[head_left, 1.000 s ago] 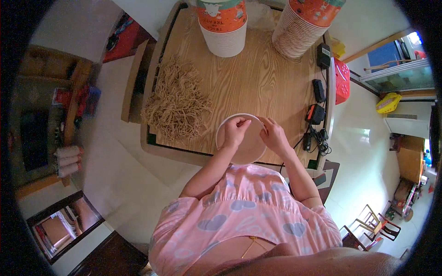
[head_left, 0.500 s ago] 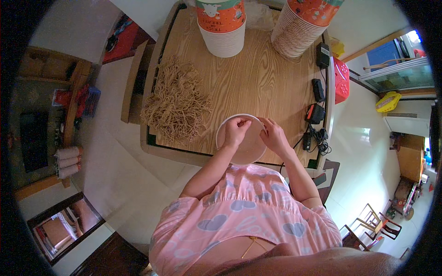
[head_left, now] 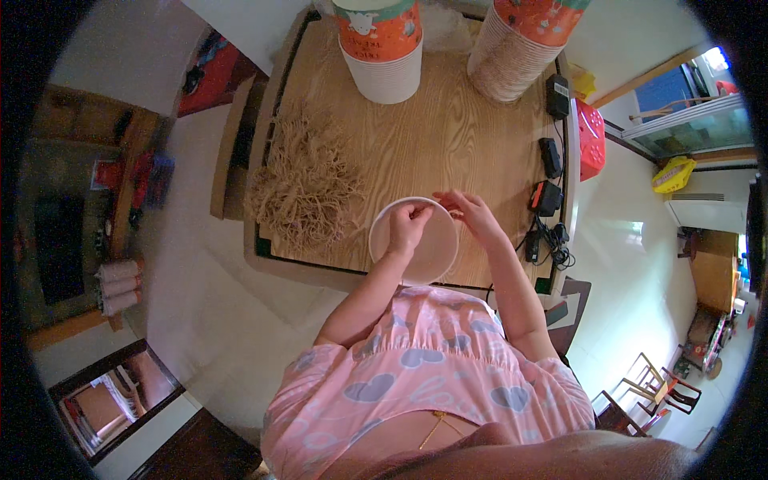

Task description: Packing paper cups with brown fibrous padding material.

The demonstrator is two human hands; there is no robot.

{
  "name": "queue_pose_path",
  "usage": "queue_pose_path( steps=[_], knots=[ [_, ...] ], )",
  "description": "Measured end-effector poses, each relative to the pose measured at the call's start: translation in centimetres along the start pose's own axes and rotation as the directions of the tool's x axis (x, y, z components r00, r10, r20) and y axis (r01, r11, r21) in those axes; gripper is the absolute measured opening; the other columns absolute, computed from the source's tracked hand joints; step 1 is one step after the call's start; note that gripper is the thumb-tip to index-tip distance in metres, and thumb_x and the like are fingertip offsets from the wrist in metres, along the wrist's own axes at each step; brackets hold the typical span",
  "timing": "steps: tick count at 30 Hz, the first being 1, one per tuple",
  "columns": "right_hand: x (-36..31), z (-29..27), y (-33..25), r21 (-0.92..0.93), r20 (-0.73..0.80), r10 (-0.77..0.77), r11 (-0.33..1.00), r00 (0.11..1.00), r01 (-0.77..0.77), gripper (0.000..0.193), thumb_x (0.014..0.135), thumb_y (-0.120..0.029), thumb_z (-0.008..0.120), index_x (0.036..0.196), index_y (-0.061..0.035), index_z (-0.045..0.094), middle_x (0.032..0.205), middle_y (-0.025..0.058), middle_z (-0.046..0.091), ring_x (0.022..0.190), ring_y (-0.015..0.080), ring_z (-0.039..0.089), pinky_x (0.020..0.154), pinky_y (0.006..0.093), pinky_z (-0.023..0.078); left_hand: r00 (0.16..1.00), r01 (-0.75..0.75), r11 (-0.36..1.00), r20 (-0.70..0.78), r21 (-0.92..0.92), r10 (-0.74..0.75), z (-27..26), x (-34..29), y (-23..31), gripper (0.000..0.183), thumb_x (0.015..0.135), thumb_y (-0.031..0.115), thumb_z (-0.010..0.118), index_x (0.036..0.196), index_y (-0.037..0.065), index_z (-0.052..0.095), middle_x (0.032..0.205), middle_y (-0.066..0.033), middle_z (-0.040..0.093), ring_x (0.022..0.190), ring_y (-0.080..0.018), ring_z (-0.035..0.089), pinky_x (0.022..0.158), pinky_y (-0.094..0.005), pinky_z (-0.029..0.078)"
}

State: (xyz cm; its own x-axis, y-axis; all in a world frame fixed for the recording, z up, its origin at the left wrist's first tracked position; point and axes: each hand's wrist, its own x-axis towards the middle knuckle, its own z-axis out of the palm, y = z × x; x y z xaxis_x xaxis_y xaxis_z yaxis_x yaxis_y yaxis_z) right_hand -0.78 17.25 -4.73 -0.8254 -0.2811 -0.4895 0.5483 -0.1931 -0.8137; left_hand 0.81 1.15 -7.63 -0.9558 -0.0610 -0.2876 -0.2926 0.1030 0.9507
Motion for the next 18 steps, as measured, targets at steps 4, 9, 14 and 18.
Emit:
queue_pose_path(
  steps=[4,9,14,18],
  knots=[
    [1.1,0.2,0.2,-0.092,0.033,0.011,0.996,0.999,-0.008,0.032,0.09,-0.025,0.051,0.112,-0.0025,0.057,0.094,0.0015,0.061,0.086,0.0081,0.055,0.077,0.0212,0.041,1.0,-0.011,1.0,0.011,-0.022,0.011,-0.3,0.0,-0.9,0.013,0.077,0.011,0.064,0.081,-0.001,0.066,0.072,-0.0044,0.065,0.067,-0.0094,0.058,0.062,-0.0242,0.046],
    [0.7,1.3,-0.8,-0.353,0.109,-0.201,0.908,0.973,0.227,0.028,0.084,-0.016,0.059,0.109,-0.0038,0.058,0.085,-0.0021,0.055,0.078,0.0065,0.05,0.069,0.0213,0.04,0.996,0.073,0.996,-0.041,-0.06,-0.075,-1.0,-0.6,-0.5,0.013,0.077,0.01,0.063,0.081,-0.002,0.064,0.071,-0.0025,0.063,0.065,-0.0077,0.055,0.061,-0.0234,0.044],
    [-0.3,2.0,-1.5,-0.583,0.093,-0.222,0.778,0.971,0.234,0.031,0.076,-0.001,0.06,0.106,-0.0069,0.059,0.08,-0.0024,0.051,0.072,0.007,0.046,0.063,0.022,0.04,0.996,0.055,0.985,-0.066,-0.164,-0.066,-1.3,-1.4,2.4,0.011,0.079,0.01,0.063,0.079,-0.002,0.064,0.07,-0.0011,0.062,0.065,-0.0065,0.053,0.061,-0.0221,0.042],
    [-0.6,2.4,-1.3,-0.62,0.069,-0.297,0.735,0.952,0.275,0.034,0.073,0.002,0.058,0.106,-0.0079,0.058,0.076,-0.0012,0.05,0.068,0.0089,0.045,0.063,0.0224,0.041,0.997,0.048,0.984,-0.051,-0.174,-0.058,-1.3,-1.3,1.3,0.011,0.079,0.009,0.063,0.079,-0.002,0.064,0.07,-0.0008,0.061,0.064,-0.0061,0.051,0.059,-0.0221,0.041]
  ],
)
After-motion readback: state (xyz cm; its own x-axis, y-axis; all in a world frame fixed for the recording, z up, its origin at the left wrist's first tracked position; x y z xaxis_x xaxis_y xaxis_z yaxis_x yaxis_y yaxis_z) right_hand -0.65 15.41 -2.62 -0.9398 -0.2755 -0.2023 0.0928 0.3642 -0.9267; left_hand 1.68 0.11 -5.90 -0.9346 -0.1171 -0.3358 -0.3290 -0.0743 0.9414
